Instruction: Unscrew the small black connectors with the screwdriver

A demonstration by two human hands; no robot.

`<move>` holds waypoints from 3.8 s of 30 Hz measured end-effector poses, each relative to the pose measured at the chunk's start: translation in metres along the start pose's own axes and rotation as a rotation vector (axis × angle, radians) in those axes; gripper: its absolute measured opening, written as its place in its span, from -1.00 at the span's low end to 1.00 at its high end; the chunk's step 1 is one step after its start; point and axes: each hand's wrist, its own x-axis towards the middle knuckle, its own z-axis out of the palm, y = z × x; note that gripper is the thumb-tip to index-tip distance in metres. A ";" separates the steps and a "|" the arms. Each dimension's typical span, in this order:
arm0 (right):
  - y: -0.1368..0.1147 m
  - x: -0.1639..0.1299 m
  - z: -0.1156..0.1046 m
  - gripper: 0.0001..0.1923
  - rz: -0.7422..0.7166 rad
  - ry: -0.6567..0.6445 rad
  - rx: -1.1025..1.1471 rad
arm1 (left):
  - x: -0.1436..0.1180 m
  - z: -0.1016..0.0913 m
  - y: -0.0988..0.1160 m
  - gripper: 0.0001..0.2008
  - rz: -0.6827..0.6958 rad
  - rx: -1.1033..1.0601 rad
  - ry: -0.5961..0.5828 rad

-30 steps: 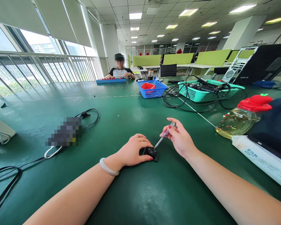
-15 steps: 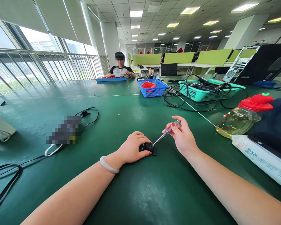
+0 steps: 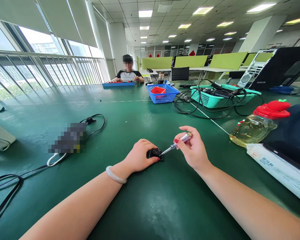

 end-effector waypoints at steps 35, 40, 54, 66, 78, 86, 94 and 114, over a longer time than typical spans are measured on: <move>-0.018 -0.013 0.007 -0.69 -0.625 -0.338 -0.861 | 0.001 0.001 -0.002 -0.72 -0.103 0.009 0.029; -0.019 -0.010 0.007 -0.72 -0.235 -0.202 -0.517 | 0.001 0.000 -0.002 -0.73 -0.101 0.008 0.019; -0.008 -0.003 0.008 -0.47 0.221 -0.250 -0.196 | 0.003 -0.001 -0.002 -0.72 -0.088 -0.013 -0.023; 0.001 0.000 0.002 -0.52 0.340 -0.213 -0.117 | 0.000 -0.005 0.001 -0.65 -0.099 0.085 -0.032; -0.013 -0.007 0.005 -0.54 0.082 -0.234 -0.301 | 0.002 -0.004 -0.001 -0.61 -0.105 0.139 -0.033; -0.019 -0.013 0.007 -0.63 -0.142 -0.415 -0.478 | 0.003 -0.001 -0.004 -0.53 -0.093 0.213 -0.037; -0.015 -0.007 0.001 -0.63 -0.049 -0.426 -0.445 | 0.002 -0.002 -0.001 -0.41 -0.147 0.266 -0.043; -0.009 -0.013 0.009 -0.63 0.127 -0.450 -0.198 | 0.000 -0.003 0.000 -0.40 -0.103 0.242 -0.052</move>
